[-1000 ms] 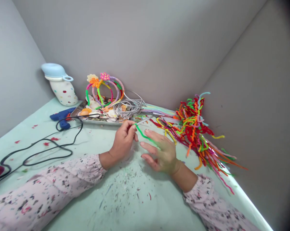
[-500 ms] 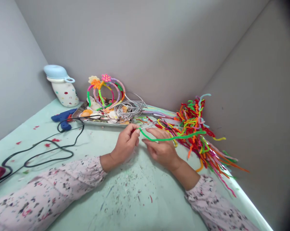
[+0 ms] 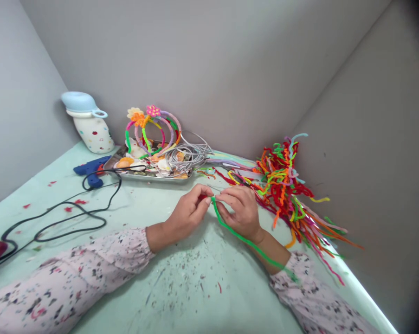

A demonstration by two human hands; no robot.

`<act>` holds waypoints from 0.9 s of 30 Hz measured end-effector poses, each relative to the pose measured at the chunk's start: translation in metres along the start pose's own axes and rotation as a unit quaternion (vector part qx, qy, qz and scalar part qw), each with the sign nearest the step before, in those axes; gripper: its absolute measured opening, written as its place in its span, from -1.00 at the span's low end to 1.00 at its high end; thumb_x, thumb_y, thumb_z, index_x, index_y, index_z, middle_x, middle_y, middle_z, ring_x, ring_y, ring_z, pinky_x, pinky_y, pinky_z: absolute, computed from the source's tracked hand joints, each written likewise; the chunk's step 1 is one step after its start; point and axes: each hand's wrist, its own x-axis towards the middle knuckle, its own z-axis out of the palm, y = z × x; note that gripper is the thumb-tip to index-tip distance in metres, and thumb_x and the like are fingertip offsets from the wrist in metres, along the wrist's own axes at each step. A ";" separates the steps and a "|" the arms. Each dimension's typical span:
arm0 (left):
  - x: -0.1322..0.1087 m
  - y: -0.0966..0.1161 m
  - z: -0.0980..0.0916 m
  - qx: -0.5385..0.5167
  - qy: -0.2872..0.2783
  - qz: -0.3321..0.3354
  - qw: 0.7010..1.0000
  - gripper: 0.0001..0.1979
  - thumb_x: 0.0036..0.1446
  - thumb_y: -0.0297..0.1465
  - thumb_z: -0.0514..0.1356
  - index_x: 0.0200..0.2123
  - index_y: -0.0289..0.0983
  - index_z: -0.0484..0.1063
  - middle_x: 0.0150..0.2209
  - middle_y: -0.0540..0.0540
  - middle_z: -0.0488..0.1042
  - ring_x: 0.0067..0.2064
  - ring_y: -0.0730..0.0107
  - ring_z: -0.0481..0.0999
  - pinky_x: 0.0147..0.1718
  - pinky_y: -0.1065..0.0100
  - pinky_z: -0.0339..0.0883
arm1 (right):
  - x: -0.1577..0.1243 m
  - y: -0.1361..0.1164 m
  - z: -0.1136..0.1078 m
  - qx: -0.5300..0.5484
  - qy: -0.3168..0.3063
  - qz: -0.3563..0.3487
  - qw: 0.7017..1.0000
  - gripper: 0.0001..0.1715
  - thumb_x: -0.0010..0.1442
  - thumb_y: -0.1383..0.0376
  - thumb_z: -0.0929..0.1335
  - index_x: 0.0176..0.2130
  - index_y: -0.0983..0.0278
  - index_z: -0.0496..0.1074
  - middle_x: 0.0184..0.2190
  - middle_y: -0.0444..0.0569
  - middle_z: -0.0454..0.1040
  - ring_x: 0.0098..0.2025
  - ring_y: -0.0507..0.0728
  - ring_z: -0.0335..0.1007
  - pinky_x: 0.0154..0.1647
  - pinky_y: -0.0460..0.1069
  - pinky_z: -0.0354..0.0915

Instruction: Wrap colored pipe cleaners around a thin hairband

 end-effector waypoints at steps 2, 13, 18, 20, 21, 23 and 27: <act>0.001 0.000 0.000 0.007 -0.001 -0.002 1.000 -0.87 0.27 -0.35 0.01 -0.17 -0.26 0.25 -0.50 0.07 0.27 -0.48 0.51 0.26 -0.44 0.42 0.17 | 0.000 0.000 0.000 0.009 -0.007 0.001 1.000 -0.78 0.11 0.37 0.41 -0.20 0.16 0.42 -0.31 -0.07 0.50 -0.21 0.13 0.39 -0.15 0.07 0.26; 0.004 0.001 -0.002 0.070 -0.011 0.003 0.997 -0.87 0.26 -0.35 0.02 -0.22 -0.26 0.29 -0.48 0.04 0.32 -0.43 0.44 0.30 -0.42 0.41 0.16 | -0.001 0.002 0.000 0.029 -0.042 0.020 0.998 -0.87 0.16 0.34 0.37 -0.23 0.18 0.45 -0.33 -0.06 0.51 -0.23 0.13 0.38 -0.16 0.06 0.26; 0.007 0.001 -0.002 0.130 0.011 0.044 0.991 -0.86 0.24 -0.39 0.02 -0.32 -0.28 0.34 -0.40 -0.02 0.36 -0.36 0.40 0.32 -0.36 0.38 0.16 | -0.003 0.005 0.003 0.046 -0.050 0.044 0.997 -0.91 0.17 0.32 0.35 -0.26 0.18 0.45 -0.35 -0.06 0.51 -0.25 0.13 0.37 -0.17 0.06 0.27; 0.008 0.001 -0.002 0.137 0.019 0.059 0.989 -0.87 0.23 -0.41 0.03 -0.32 -0.28 0.34 -0.37 -0.02 0.36 -0.34 0.41 0.32 -0.33 0.37 0.16 | -0.003 0.006 0.003 0.056 -0.048 0.050 0.996 -0.92 0.17 0.32 0.35 -0.26 0.19 0.45 -0.36 -0.07 0.51 -0.27 0.12 0.37 -0.19 0.06 0.27; 0.008 0.000 -0.002 0.135 0.021 0.062 0.989 -0.87 0.23 -0.42 0.03 -0.32 -0.29 0.35 -0.37 -0.02 0.36 -0.33 0.41 0.31 -0.32 0.38 0.16 | -0.003 0.005 0.003 0.060 -0.048 0.051 0.996 -0.92 0.17 0.33 0.36 -0.26 0.19 0.45 -0.36 -0.07 0.51 -0.27 0.12 0.37 -0.20 0.06 0.27; 0.007 0.000 -0.002 0.130 0.019 0.064 0.989 -0.88 0.23 -0.43 0.04 -0.32 -0.29 0.35 -0.38 -0.02 0.36 -0.33 0.42 0.31 -0.32 0.38 0.16 | -0.003 0.005 0.003 0.067 -0.048 0.056 0.995 -0.93 0.17 0.33 0.36 -0.27 0.20 0.44 -0.36 -0.07 0.51 -0.28 0.12 0.37 -0.21 0.06 0.28; 0.007 -0.001 -0.002 0.127 0.017 0.065 0.990 -0.87 0.24 -0.42 0.04 -0.33 -0.29 0.34 -0.39 -0.02 0.35 -0.34 0.42 0.30 -0.33 0.38 0.16 | -0.001 0.003 0.003 0.081 -0.043 0.064 0.994 -0.95 0.16 0.34 0.36 -0.29 0.22 0.43 -0.38 -0.07 0.51 -0.30 0.12 0.38 -0.25 0.06 0.29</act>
